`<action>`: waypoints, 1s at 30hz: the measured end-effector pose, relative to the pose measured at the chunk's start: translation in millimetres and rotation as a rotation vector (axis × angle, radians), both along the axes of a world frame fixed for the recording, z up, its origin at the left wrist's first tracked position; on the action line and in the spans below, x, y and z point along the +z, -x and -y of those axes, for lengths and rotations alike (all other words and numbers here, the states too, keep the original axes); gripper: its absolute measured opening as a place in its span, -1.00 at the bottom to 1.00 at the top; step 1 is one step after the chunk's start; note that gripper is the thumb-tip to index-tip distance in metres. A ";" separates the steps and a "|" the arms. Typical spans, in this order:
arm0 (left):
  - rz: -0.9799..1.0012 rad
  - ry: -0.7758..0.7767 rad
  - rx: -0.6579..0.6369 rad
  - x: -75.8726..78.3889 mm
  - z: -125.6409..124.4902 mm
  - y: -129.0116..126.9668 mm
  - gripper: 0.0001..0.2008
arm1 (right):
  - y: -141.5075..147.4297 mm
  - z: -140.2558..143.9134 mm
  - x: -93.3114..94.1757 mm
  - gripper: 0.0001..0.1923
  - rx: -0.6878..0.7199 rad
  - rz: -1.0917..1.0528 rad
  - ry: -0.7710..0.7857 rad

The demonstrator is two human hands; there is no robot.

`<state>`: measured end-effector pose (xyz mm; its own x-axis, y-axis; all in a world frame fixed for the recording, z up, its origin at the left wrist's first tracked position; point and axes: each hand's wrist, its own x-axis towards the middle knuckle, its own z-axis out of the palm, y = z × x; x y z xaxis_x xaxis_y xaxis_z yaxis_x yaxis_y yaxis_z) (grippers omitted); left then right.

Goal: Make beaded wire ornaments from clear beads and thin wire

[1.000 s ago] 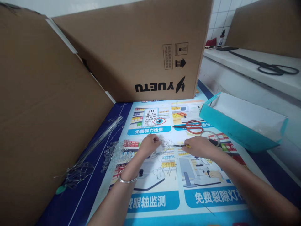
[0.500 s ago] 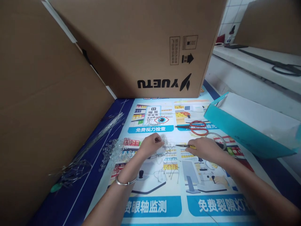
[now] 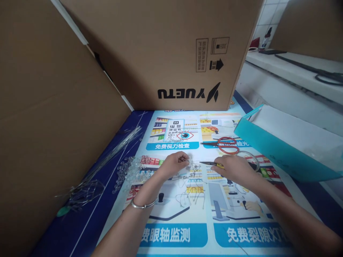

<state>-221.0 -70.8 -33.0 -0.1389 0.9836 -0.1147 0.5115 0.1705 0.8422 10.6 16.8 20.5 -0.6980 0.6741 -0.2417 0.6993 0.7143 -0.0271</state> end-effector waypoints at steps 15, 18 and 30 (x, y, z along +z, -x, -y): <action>-0.069 -0.013 -0.056 6.3 1.6 -1.6 -0.85 | -1.4 0.9 -3.2 -0.61 0.023 -0.066 -0.048; -0.070 0.004 -0.070 6.9 1.3 -1.1 -0.82 | -1.4 1.7 -4.4 -0.61 0.017 -0.064 -0.060; -0.094 -0.016 -0.121 7.8 0.4 -0.1 -0.78 | -1.3 7.8 -2.3 -0.61 0.020 -0.094 -0.093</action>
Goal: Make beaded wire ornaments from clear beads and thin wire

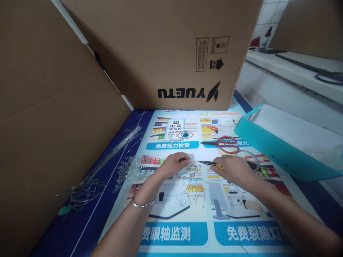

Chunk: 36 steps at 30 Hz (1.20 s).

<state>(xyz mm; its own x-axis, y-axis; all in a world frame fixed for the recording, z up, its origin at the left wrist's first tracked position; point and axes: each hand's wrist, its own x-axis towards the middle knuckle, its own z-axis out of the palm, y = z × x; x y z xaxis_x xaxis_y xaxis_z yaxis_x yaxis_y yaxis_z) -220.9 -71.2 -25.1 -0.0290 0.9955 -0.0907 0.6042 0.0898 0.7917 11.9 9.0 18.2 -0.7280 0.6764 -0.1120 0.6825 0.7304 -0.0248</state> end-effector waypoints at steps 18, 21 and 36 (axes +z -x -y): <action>0.227 0.092 0.007 6.2 4.7 3.9 -0.62 | 3.0 -4.2 0.7 -0.60 -0.051 -0.051 0.194; 0.225 0.099 0.015 6.5 4.7 4.8 -0.61 | 3.3 -4.5 -0.5 -0.61 -0.055 -0.063 0.185; 0.175 0.078 -0.045 0.8 1.5 3.5 -0.78 | 3.4 -8.6 -10.0 -0.60 -0.092 -0.169 0.306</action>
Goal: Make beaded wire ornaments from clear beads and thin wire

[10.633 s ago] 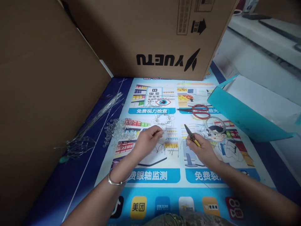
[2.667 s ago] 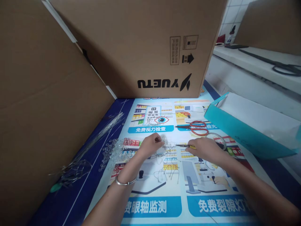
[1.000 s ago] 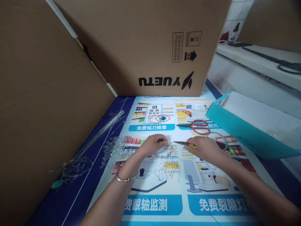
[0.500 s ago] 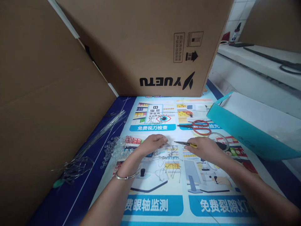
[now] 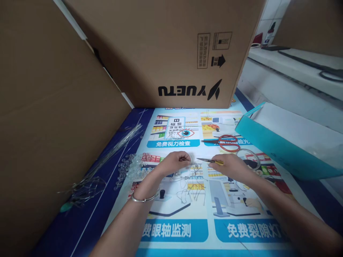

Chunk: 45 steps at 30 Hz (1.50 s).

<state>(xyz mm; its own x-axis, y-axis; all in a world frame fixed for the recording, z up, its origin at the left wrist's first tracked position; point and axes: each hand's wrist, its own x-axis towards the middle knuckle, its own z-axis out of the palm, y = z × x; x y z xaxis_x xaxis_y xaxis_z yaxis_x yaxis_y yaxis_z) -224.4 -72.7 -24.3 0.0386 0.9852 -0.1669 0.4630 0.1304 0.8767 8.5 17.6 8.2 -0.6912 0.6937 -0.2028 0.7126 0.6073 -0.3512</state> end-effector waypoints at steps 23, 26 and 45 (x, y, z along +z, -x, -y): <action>0.022 -0.010 0.003 3.7 2.1 4.0 -0.82 | 17.7 13.1 -25.8 -0.49 0.179 -0.090 -0.370; 0.013 -0.023 0.021 2.4 1.5 4.0 -0.83 | 17.2 11.5 -23.6 -0.46 0.184 -0.136 -0.346; -0.165 -0.019 0.148 -6.4 4.1 -2.7 -0.82 | 42.1 30.6 -16.1 -0.79 -0.028 -0.200 0.093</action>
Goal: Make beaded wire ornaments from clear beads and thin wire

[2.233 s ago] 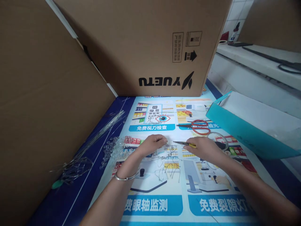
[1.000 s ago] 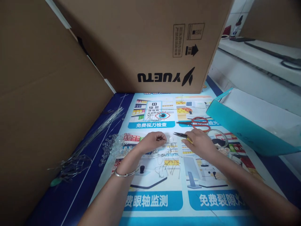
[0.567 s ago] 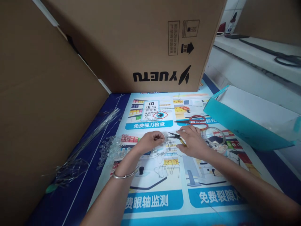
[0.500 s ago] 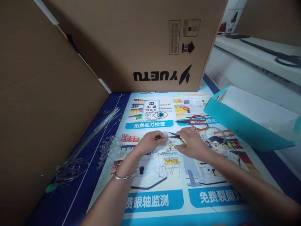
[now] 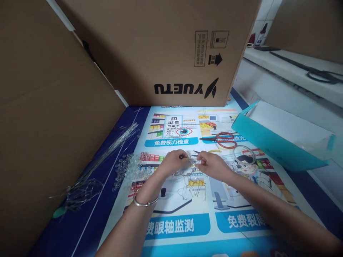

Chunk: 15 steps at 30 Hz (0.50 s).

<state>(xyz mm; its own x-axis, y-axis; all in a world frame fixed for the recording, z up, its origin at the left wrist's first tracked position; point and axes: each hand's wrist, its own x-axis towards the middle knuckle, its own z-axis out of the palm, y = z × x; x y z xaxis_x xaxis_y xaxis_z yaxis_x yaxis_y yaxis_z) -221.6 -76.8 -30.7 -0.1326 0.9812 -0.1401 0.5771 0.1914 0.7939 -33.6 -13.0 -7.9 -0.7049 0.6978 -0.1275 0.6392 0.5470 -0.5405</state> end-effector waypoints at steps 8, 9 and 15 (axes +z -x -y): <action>-0.008 -0.040 0.015 -8.5 -2.0 -1.6 -0.83 | 9.5 -16.0 -4.8 -0.73 -0.055 -0.017 -0.080; -0.007 -0.042 0.017 -8.7 -2.0 -1.8 -0.83 | 11.3 -17.7 -5.6 -0.75 -0.036 -0.024 -0.082; -0.014 -0.041 0.070 -8.9 3.4 -1.7 -0.83 | 22.0 -24.7 -11.9 -0.76 0.012 -0.067 -0.083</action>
<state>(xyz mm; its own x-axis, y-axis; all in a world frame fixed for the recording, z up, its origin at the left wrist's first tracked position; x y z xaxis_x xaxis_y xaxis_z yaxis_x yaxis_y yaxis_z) -220.0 -80.2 -39.6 -0.2024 0.9745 -0.0973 0.5746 0.1987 0.7939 -55.6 11.7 -19.8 -0.7181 0.6956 -0.0216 0.5965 0.5991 -0.5341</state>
